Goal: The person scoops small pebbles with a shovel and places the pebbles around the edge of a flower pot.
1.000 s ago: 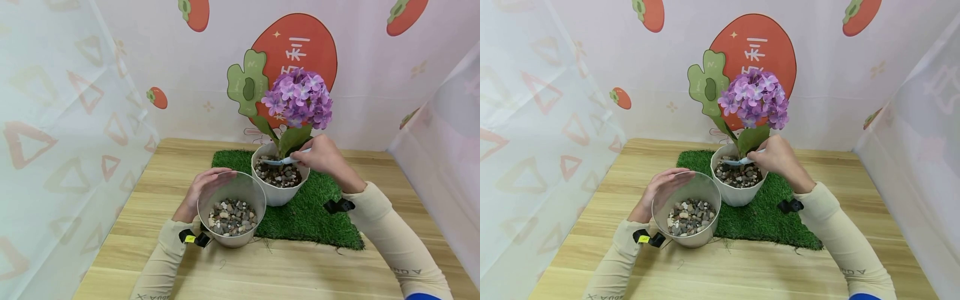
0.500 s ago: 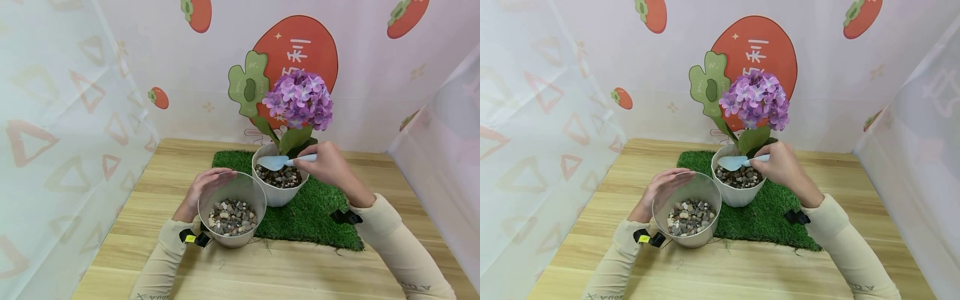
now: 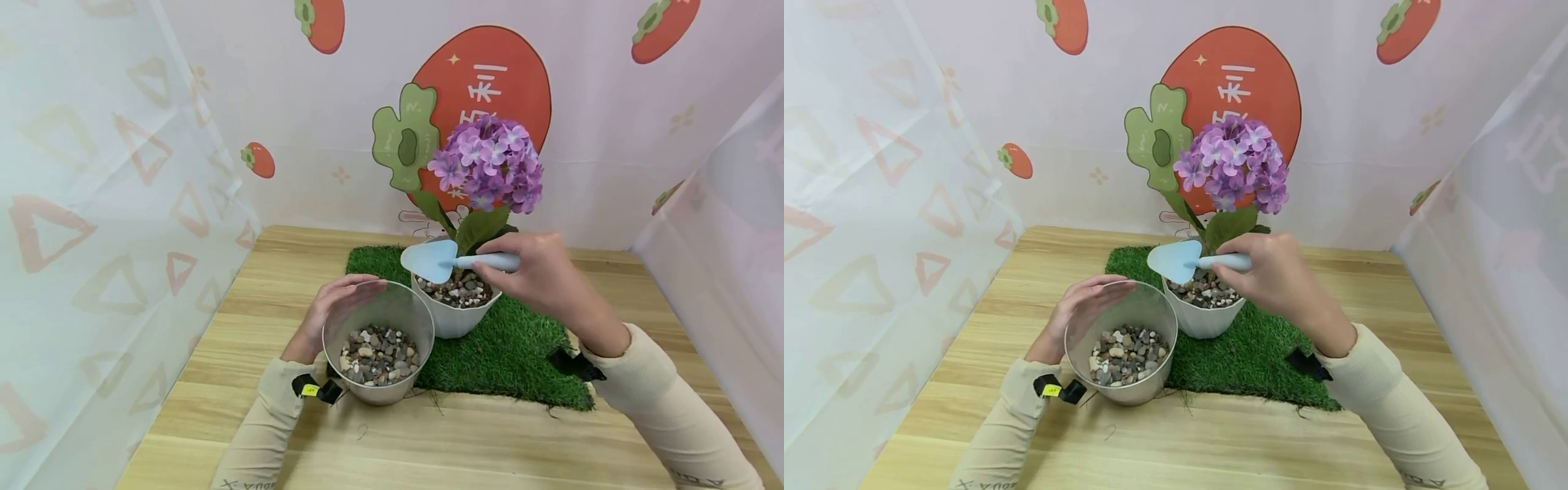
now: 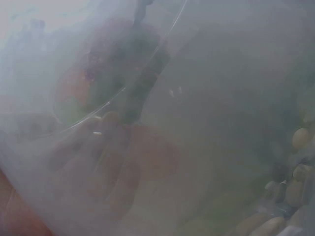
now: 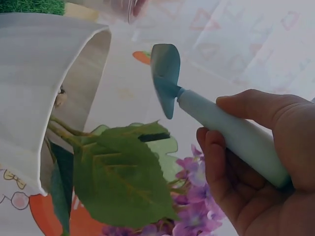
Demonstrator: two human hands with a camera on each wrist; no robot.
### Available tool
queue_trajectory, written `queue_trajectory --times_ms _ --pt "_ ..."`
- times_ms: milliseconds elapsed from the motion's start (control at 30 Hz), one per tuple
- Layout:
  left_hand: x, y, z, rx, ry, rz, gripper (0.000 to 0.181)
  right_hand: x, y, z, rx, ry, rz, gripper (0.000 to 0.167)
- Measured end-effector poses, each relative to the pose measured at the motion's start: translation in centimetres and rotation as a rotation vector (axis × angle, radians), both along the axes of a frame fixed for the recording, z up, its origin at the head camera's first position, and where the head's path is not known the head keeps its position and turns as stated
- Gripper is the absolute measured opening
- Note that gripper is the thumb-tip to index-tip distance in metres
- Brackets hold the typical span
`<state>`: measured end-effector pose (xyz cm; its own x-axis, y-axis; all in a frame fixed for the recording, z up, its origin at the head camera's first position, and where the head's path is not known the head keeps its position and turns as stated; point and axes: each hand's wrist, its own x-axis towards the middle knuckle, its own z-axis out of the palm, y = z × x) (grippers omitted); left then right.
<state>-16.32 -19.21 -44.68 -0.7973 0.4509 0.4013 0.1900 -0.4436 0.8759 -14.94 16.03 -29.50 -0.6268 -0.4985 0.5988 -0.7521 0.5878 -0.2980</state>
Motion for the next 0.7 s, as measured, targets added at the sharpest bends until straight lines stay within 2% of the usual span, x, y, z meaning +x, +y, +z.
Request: queue_trajectory --times_ms 100,167,433,533,700 --pt "0.0 -0.1 -0.1 0.001 -0.002 0.002 0.042 0.1 -0.5 -0.2 0.029 0.133 0.105 0.020" --pt "0.0 -0.1 -0.2 -0.002 -0.015 0.011 0.042 0.2 -0.9 -0.2 0.052 0.186 0.160 0.022" --pt "0.4 0.0 0.2 -0.056 -0.083 0.093 0.041 0.6 -2.5 -0.3 0.114 0.205 0.315 0.022" --pt "0.4 0.0 0.3 -0.069 -0.078 0.086 0.042 0.8 -3.3 -0.5 0.160 0.206 0.343 0.026" --pt "0.3 0.1 0.3 -0.073 -0.059 0.054 0.043 1.0 -4.5 -1.2 0.264 0.221 0.337 0.025"
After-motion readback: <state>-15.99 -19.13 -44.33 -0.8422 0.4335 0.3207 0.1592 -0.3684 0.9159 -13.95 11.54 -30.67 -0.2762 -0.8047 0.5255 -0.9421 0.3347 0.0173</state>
